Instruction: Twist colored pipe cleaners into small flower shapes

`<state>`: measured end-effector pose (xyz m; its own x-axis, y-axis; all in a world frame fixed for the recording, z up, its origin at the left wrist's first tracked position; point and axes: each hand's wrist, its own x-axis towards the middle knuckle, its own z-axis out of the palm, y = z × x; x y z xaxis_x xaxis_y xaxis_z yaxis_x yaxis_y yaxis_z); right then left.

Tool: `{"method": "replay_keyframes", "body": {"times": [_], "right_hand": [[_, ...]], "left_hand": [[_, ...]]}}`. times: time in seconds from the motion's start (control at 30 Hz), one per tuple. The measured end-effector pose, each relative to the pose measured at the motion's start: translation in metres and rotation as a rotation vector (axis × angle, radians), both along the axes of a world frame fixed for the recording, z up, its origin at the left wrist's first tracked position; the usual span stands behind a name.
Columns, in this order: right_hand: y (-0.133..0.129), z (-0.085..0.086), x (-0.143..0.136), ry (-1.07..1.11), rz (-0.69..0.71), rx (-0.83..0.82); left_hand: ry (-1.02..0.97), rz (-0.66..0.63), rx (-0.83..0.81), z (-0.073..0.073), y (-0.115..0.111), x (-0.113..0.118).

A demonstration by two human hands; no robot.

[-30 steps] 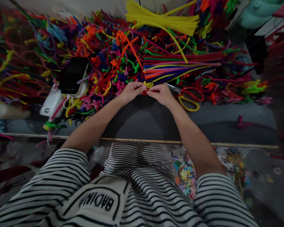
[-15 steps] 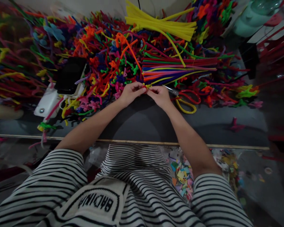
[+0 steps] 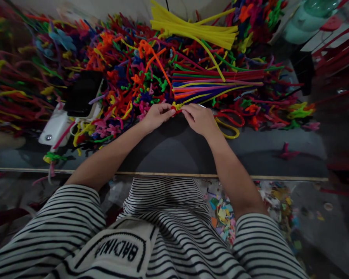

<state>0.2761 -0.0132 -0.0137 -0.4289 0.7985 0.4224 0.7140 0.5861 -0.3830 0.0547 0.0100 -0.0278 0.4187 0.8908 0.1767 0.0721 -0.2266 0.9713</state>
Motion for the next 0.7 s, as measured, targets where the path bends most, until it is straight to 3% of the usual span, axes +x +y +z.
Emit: {"method": "replay_keyframes", "body": {"times": [0.2,0.43,0.7], "right_hand": [[0.002,0.0,0.001,0.101,-0.143,0.09],[0.004,-0.012,-0.011,0.37,-0.134,-0.063],[0.0,-0.017,-0.024,0.398,-0.026,-0.14]], "left_hand": [[-0.041,-0.174,-0.053,0.007,0.003,-0.004],[-0.005,-0.249,-0.083,0.003,0.004,-0.005],[-0.033,-0.117,-0.036,0.003,0.0,-0.003]]}}
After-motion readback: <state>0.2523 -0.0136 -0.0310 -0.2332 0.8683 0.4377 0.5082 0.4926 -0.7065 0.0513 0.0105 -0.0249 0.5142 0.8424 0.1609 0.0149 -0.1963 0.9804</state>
